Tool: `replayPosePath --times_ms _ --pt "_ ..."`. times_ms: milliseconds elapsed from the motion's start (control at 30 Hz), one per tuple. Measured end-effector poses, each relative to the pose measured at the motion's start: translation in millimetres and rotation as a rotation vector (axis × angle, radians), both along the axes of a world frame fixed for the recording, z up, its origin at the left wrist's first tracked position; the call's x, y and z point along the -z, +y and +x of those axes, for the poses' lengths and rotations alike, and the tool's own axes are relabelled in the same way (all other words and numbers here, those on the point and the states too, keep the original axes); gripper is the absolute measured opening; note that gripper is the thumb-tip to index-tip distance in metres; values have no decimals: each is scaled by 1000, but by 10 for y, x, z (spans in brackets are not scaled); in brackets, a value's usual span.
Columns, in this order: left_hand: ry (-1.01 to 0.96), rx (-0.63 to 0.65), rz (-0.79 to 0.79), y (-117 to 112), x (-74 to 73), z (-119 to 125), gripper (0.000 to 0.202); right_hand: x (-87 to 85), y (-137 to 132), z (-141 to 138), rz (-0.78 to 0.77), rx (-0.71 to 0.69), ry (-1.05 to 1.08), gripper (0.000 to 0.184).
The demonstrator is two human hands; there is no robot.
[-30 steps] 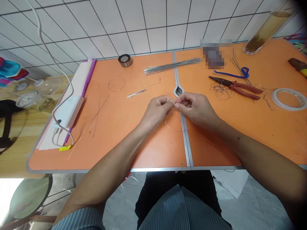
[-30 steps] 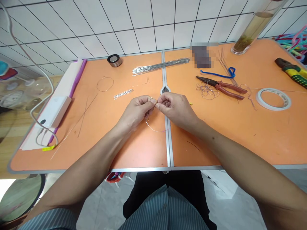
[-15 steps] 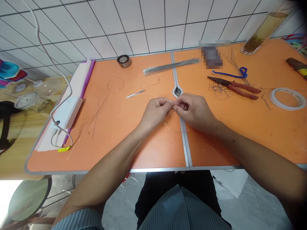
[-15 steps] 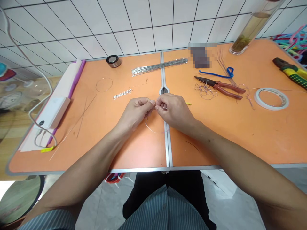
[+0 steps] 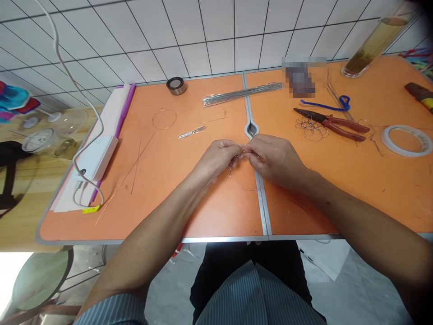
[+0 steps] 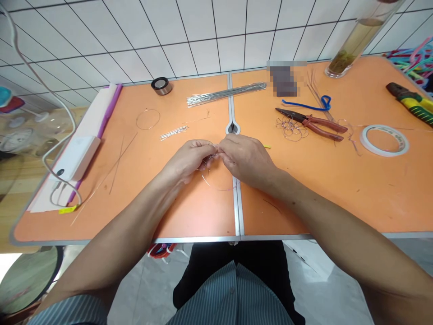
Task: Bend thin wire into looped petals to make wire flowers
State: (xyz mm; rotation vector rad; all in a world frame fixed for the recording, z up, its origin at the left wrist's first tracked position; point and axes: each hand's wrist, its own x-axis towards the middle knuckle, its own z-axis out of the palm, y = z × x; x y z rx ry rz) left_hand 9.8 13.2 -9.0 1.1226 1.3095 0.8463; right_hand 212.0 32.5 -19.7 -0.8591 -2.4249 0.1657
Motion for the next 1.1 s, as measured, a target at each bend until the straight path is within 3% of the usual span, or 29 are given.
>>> replayPosePath --times_ms 67,167,300,400,467,767,1100 --pt "-22 8 -29 7 -11 -10 27 -1 5 2 17 -5 -1 26" --pt "-28 -3 23 -8 -54 -13 28 -15 25 -1 -118 12 129 18" --pt "18 7 116 -34 -116 -15 29 -79 75 4 -569 40 392 5" --pt "65 22 173 -36 -129 -20 32 -130 107 20 -891 52 524 16" --pt "92 27 220 -37 -120 -22 32 -147 114 28 -998 66 549 25" --pt "233 81 438 -53 -65 -2 35 -149 92 30 -1157 110 551 35" --pt "323 78 477 -61 -9 -3 36 -45 155 42 -1322 96 634 20"
